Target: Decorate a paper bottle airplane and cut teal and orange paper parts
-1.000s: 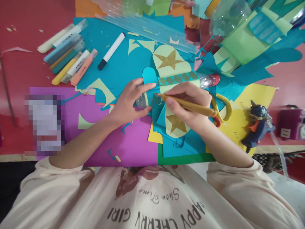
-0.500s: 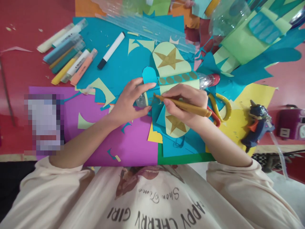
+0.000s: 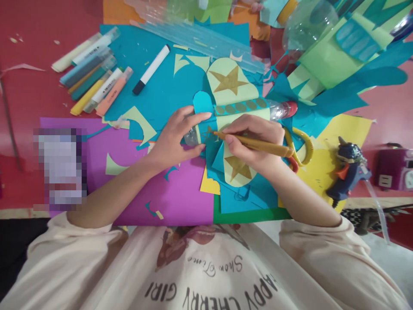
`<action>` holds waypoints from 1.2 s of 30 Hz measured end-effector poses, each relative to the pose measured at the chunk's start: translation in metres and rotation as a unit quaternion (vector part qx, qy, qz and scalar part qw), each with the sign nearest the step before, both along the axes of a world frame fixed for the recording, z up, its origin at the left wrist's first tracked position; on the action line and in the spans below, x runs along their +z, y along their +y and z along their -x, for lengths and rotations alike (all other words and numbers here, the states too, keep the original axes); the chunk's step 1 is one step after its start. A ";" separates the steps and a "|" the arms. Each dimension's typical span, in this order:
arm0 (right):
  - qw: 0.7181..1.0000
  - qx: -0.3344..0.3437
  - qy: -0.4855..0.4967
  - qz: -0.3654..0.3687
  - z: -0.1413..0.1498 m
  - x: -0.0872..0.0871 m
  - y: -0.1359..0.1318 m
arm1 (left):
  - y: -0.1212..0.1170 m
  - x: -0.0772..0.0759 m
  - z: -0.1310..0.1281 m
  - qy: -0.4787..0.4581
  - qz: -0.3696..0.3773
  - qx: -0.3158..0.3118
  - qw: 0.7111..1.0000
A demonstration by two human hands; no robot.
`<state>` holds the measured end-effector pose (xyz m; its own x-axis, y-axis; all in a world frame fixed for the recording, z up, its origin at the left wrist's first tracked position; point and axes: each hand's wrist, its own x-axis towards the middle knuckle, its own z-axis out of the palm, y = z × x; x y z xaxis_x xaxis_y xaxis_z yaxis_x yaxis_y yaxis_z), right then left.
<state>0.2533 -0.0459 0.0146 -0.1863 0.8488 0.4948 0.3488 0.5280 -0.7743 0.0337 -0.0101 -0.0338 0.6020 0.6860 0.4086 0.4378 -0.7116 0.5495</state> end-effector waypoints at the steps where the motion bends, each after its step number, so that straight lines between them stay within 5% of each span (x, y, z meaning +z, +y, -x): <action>1: 1.000 -0.001 0.001 0.006 -0.001 -0.001 0.000 | 0.000 0.000 0.000 0.001 0.004 0.000 1.000; 36: 0.994 0.052 -0.063 -0.078 0.003 -0.002 0.002 | -0.003 0.005 -0.002 0.038 0.074 0.045 0.995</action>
<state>0.2502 -0.0443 0.0130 -0.3367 0.7364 0.5868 0.3751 0.6765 -0.6338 0.0353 -0.0127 -0.0292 0.5599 0.7885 0.2546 0.5405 -0.5805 0.6090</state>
